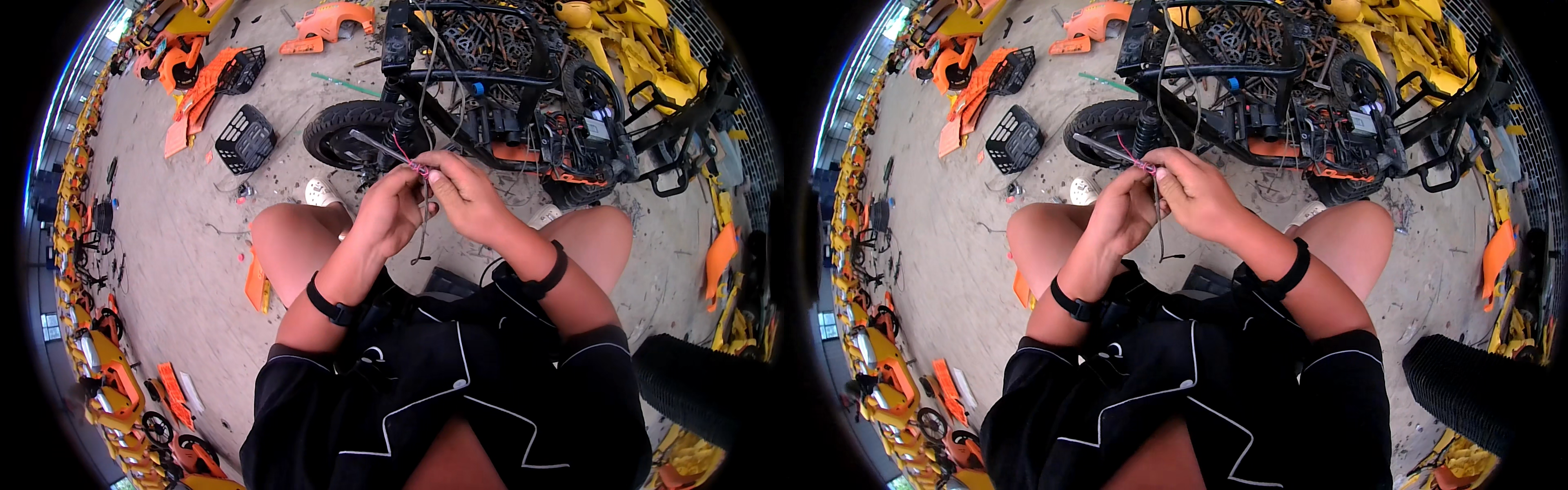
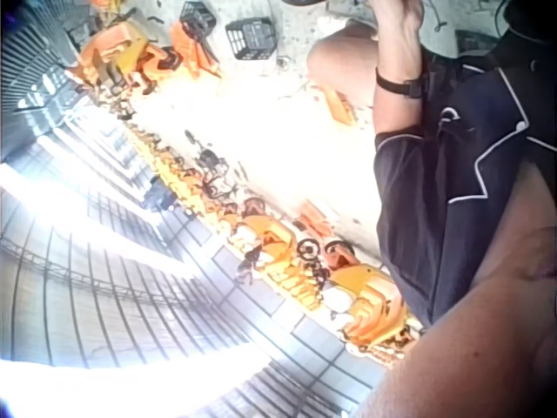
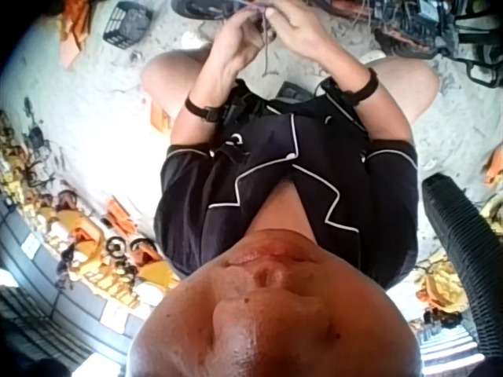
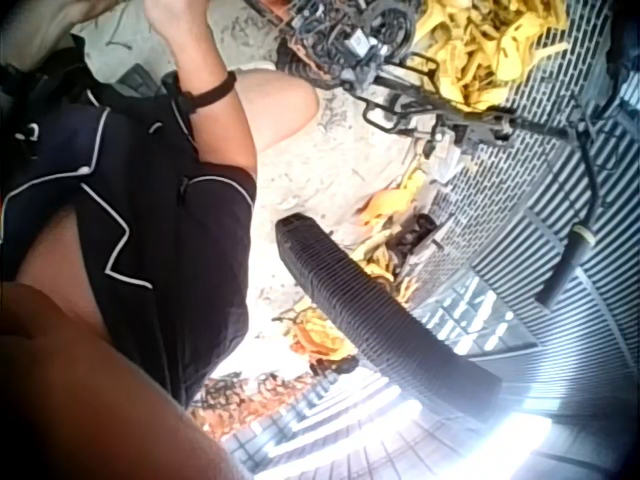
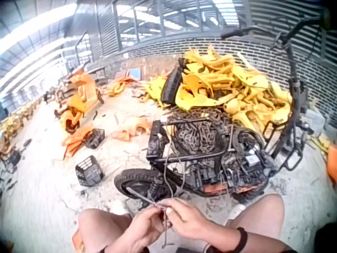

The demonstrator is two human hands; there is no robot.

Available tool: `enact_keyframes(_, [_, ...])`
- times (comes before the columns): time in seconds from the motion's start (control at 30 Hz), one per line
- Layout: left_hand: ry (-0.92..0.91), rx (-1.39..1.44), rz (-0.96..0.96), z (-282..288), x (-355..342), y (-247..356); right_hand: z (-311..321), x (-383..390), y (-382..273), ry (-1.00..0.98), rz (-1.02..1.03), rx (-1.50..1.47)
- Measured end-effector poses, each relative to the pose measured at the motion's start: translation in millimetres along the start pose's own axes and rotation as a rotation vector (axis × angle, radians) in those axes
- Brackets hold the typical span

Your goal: The person manipulates a bundle of wires on a motorcycle frame, using a screwdriver to adjust components and wrapping a cable around a frame member while sitting among scattered motorcycle parts.

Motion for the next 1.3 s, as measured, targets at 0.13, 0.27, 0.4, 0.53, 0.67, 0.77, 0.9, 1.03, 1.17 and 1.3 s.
enact_keyframes(0.13, [0.041, 0.016, -0.053, -4.4, 4.7, -0.1, -1.4, -2.0, -7.0, 0.022, 0.237, 0.194])
enact_keyframes(0.27, [0.068, 0.046, -0.036, -3.8, -0.1, -4.4, -3.1, -3.0, 3.2, 0.045, 0.186, 0.19])
enact_keyframes(0.4, [0.106, 0.076, -0.088, -2.4, -6.1, -4.0, -5.3, -4.7, 13.9, 0.054, -0.098, 0.118])
enact_keyframes(0.53, [0.114, 0.162, -0.158, -5.0, -13.9, 3.8, -8.9, -8.0, 12.6, 0.107, -0.011, 0.116])
enact_keyframes(0.67, [0.081, 0.284, -0.198, -4.5, -20.8, 11.4, -14.2, -10.4, -4.0, 0.098, -0.012, 0.103])
enact_keyframes(0.77, [-0.021, 0.385, -0.188, 18.9, -36.8, 22.0, -18.2, -13.3, -2.7, 0.098, 0.039, 0.221])
enact_keyframes(0.9, [-0.024, 0.465, -0.271, 8.8, -29.6, 41.3, -23.7, -18.6, 2.6, 0.187, 0.023, 0.174])
enact_keyframes(1.03, [0.058, 0.467, -0.27, 6.6, -27.1, 52.7, -29.2, -22.7, -7.5, 0.224, 0.248, 0.141])
enact_keyframes(1.17, [0.19, 0.374, -0.271, 13.3, -39.0, 60.3, -31.5, -23.9, -11.9, 0.173, 0.258, 0.202])
enact_keyframes(1.3, [0.199, 0.368, -0.17, 21.0, -44.9, 71.6, -36.9, -22.3, -19.0, 0.115, 0.323, 0.284])
Point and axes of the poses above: each hand's wrist, its own x-axis away from the middle knuckle, its own z-axis out of the back of the hand, y = z × x, the point moved 2 cm from there along -x, towards the middle knuckle, and after that the axes turned 12 degrees about y, right-handed, at the moved point
